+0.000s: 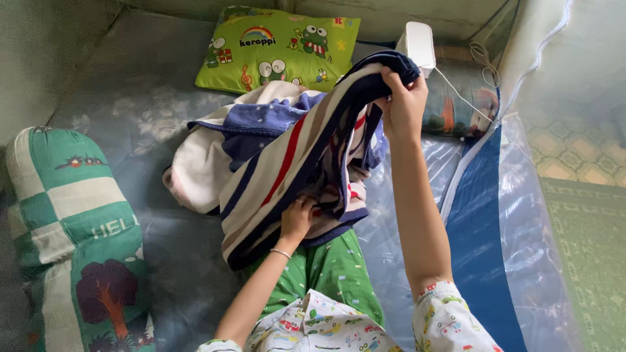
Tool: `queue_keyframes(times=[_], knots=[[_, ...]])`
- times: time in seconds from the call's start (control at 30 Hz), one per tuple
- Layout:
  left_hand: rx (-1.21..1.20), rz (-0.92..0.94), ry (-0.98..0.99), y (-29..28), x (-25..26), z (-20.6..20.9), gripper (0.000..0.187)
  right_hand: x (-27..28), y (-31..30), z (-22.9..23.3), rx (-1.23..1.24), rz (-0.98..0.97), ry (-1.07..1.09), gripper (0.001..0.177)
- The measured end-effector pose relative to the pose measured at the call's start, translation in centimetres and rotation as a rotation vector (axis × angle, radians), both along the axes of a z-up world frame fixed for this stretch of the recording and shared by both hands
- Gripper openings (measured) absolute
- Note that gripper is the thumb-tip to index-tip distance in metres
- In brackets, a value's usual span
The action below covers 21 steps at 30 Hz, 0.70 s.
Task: The person folds a large blanket and then positions a bolster on the bed.
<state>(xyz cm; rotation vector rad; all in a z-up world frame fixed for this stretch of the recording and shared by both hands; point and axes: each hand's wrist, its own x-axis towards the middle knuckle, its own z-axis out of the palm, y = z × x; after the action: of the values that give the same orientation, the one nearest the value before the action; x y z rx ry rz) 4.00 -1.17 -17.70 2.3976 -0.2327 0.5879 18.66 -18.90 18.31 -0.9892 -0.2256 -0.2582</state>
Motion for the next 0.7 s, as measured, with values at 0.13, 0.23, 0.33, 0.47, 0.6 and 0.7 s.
queue_keyframes(times=[0.13, 0.23, 0.33, 0.47, 0.6, 0.7], knots=[[0.088, -0.236, 0.463, -0.5, -2.2, -0.5, 0.021, -0.1, -0.1, -0.3, 0.026, 0.004, 0.005, 0.017], [0.200, -0.289, 0.087, -1.1, -4.1, -0.8, 0.040, 0.2, -0.3, -0.6, 0.027, -0.004, 0.014, 0.019], [0.223, -0.268, 0.424, -1.5, -5.1, 0.1, 0.059, 1.1, -0.6, -0.7, 0.068, 0.030, 0.025, 0.016], [0.230, -0.247, 0.344, -2.6, -5.8, -1.0, 0.059, 3.4, -0.9, -1.0, 0.180, 0.088, 0.095, 0.015], [0.085, -0.285, 0.258, -1.2, -6.0, -2.5, 0.042, 8.0, -3.9, -0.2, 0.238, 0.032, -0.156, 0.012], [0.079, -0.304, 0.437, 1.4, -6.6, -1.4, 0.027, 10.9, -8.9, 2.8, 0.175, 0.231, -0.414, 0.013]])
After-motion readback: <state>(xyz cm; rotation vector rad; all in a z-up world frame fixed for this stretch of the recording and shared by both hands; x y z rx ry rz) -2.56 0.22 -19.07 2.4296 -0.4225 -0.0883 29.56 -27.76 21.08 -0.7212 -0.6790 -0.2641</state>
